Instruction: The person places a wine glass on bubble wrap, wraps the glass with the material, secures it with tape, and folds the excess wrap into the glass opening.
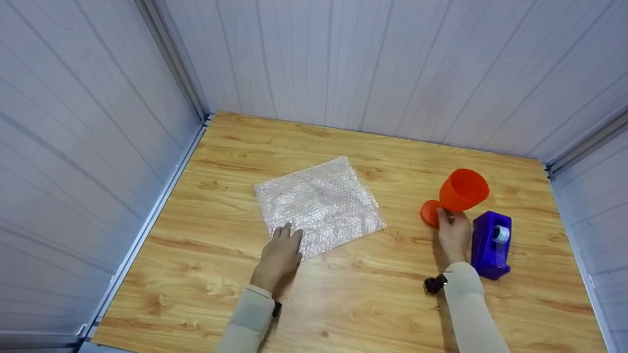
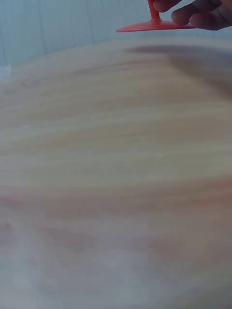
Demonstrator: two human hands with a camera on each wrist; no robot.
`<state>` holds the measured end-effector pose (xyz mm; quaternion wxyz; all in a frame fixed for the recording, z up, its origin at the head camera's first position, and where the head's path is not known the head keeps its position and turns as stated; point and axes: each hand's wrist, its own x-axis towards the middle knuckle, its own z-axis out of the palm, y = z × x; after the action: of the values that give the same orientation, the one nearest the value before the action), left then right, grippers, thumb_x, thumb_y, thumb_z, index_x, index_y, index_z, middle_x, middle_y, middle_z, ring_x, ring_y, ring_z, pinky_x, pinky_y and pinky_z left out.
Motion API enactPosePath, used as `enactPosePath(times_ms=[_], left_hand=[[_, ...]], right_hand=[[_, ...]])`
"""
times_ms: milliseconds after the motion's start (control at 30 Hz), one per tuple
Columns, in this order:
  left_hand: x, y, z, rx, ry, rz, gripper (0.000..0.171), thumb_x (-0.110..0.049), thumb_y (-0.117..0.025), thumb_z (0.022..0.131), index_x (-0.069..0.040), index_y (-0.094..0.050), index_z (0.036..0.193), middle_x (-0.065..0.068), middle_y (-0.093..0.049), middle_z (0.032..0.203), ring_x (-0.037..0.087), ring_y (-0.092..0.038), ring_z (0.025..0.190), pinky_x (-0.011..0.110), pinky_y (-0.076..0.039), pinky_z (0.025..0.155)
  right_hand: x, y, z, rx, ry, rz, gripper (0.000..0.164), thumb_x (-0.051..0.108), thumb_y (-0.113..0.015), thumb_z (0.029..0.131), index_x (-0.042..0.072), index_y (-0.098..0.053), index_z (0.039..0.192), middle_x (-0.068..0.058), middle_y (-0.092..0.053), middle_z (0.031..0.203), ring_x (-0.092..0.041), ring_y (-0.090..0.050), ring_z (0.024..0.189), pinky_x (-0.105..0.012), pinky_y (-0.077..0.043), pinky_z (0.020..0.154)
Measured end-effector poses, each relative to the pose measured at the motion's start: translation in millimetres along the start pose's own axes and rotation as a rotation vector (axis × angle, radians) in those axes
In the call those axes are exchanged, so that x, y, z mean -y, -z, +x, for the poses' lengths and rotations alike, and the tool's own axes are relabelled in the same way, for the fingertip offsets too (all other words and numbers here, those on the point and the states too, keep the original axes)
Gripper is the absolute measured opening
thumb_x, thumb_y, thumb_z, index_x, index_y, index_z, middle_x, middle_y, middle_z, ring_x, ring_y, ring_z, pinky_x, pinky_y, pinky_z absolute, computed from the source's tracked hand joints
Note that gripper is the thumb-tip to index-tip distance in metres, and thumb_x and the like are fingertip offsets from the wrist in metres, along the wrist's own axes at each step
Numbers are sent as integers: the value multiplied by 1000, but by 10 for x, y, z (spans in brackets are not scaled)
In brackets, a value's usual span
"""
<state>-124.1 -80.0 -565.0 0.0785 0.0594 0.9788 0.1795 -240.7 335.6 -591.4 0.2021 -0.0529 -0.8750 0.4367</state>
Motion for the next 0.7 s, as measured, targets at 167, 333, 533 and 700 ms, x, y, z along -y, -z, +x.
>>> enactPosePath(times_ms=[167,333,533,700], left_hand=[[-2,34,46,65,-42,0,50,-13,-69,93,-5,-54,140,27,-40,149,47,-37,136,55,-42,104],[-33,39,79,89,-99,-32,43,-7,-62,95,-7,-57,137,26,-40,150,47,-36,137,56,-35,110],[-133,2,124,108,-155,-74,35,-12,-47,104,-9,-58,138,23,-38,153,45,-33,141,54,-31,113],[-243,-28,167,114,-188,-66,36,-13,-46,105,-10,-58,139,21,-39,154,43,-32,142,51,-29,115]], right_hand=[[81,212,-84,-36,117,-62,20,13,-68,96,-7,-66,100,-24,-67,91,-39,-61,83,-45,-45,77],[198,404,-216,-33,194,-57,15,8,-68,95,-6,-64,100,-22,-65,90,-32,-58,79,-32,-42,72],[340,565,-421,-65,328,-81,10,-1,-69,90,-6,-62,95,-19,-62,80,-25,-54,66,-17,-38,62],[457,640,-574,-70,380,-88,14,-4,-71,87,-6,-60,94,-16,-59,75,-18,-50,63,-16,-37,60]])
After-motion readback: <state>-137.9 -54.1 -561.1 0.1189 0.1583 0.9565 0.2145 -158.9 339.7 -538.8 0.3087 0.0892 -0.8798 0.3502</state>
